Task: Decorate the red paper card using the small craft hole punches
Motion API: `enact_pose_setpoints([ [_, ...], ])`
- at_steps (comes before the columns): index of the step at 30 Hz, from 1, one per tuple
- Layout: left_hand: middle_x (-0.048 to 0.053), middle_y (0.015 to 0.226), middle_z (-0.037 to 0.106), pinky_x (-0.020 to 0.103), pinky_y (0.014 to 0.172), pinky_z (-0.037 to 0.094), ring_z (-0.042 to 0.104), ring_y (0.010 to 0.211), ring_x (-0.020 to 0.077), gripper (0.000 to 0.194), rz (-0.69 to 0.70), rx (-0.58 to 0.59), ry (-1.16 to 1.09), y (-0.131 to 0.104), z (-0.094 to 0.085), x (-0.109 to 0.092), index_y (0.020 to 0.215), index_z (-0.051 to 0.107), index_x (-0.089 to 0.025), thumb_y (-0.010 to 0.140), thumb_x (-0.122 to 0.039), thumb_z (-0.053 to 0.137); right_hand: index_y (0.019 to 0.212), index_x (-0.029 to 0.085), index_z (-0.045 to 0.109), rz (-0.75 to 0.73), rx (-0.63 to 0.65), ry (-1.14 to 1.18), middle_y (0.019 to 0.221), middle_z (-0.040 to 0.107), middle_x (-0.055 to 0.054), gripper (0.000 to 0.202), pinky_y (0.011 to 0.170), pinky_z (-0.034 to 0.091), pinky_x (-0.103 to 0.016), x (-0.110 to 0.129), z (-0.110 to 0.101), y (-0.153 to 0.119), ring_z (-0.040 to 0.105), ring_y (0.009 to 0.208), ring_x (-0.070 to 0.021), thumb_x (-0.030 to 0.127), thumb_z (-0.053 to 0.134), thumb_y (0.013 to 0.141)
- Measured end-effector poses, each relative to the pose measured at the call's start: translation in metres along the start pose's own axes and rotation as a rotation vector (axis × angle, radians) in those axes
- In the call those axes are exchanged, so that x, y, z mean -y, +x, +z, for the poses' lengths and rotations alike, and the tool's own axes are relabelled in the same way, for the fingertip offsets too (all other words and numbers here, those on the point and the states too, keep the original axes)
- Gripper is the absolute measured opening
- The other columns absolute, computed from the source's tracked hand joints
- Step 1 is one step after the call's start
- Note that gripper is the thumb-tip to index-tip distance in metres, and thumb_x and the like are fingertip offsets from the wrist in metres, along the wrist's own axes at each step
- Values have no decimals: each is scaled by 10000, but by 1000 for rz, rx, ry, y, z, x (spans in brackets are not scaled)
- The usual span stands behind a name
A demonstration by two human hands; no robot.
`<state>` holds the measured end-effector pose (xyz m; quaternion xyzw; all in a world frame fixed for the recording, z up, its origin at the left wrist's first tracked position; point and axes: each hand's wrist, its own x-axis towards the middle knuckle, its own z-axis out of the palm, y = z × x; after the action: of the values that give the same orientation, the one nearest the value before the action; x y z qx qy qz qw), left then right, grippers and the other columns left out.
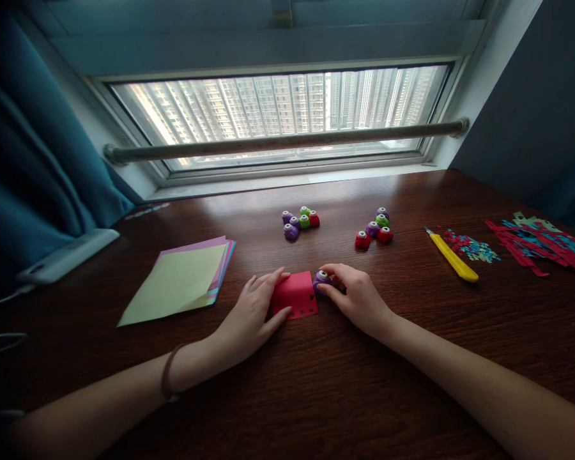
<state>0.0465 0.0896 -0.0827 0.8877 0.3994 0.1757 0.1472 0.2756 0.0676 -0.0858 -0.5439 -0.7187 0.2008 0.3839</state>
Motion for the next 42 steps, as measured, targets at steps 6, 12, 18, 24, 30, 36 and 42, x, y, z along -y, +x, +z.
enact_pose_setpoints([
  [6, 94, 1316, 397, 489, 1054, 174, 318, 1222, 232, 583, 5, 4, 14, 1, -1, -1, 1334, 227, -188, 846, -274, 534, 1026, 197, 566, -56, 37, 3, 912, 596, -30, 246, 715, 469, -280, 2, -1, -1, 560, 778, -155, 225, 617, 787],
  [12, 87, 1324, 390, 480, 1059, 170, 303, 1228, 218, 584, 2, 20, 52, 0, -1, 0, 1340, 210, -174, 858, -292, 518, 1028, 203, 560, -92, 72, -8, 970, 585, -18, 255, 799, 454, -273, 2, -2, -2, 556, 874, -154, 181, 617, 781],
  [18, 83, 1331, 389, 489, 1057, 168, 284, 1243, 230, 567, 9, 36, 77, 1, -1, -2, 1342, 230, -178, 862, -299, 507, 1064, 205, 554, -111, 80, 0, 1003, 594, -19, 315, 816, 462, -277, 6, -1, -3, 564, 893, -157, 114, 585, 763],
  [24, 74, 1341, 388, 504, 1060, 146, 168, 1307, 236, 575, 14, 75, 93, 1, -1, -2, 1370, 184, -175, 882, -310, 456, 1041, 199, 576, -75, 76, 40, 991, 611, -34, 263, 808, 480, -298, 5, 0, -2, 583, 867, -168, 169, 602, 782],
  [30, 66, 1364, 358, 506, 1061, 138, 132, 1320, 234, 575, 14, 84, 118, 2, 0, -2, 1378, 168, -187, 887, -314, 440, 1024, 203, 592, -65, 76, 38, 974, 618, -43, 232, 803, 486, -318, 5, 0, -1, 590, 861, -183, 230, 606, 793],
  [36, 67, 1363, 359, 510, 1060, 140, 117, 1324, 224, 572, 9, 90, 138, 2, 1, -3, 1379, 160, -186, 891, -314, 430, 1023, 208, 593, -99, 88, 30, 981, 615, -24, 220, 829, 468, -297, 4, 1, -1, 579, 895, -169, 202, 599, 804],
  [42, 74, 1370, 345, 506, 1061, 140, 117, 1325, 218, 543, 6, 99, 92, 3, 0, -2, 1379, 162, -204, 908, -324, 405, 1053, 213, 594, -75, 87, 70, 996, 620, -33, 266, 833, 472, -316, 3, 0, 0, 584, 902, -180, 221, 617, 789],
])
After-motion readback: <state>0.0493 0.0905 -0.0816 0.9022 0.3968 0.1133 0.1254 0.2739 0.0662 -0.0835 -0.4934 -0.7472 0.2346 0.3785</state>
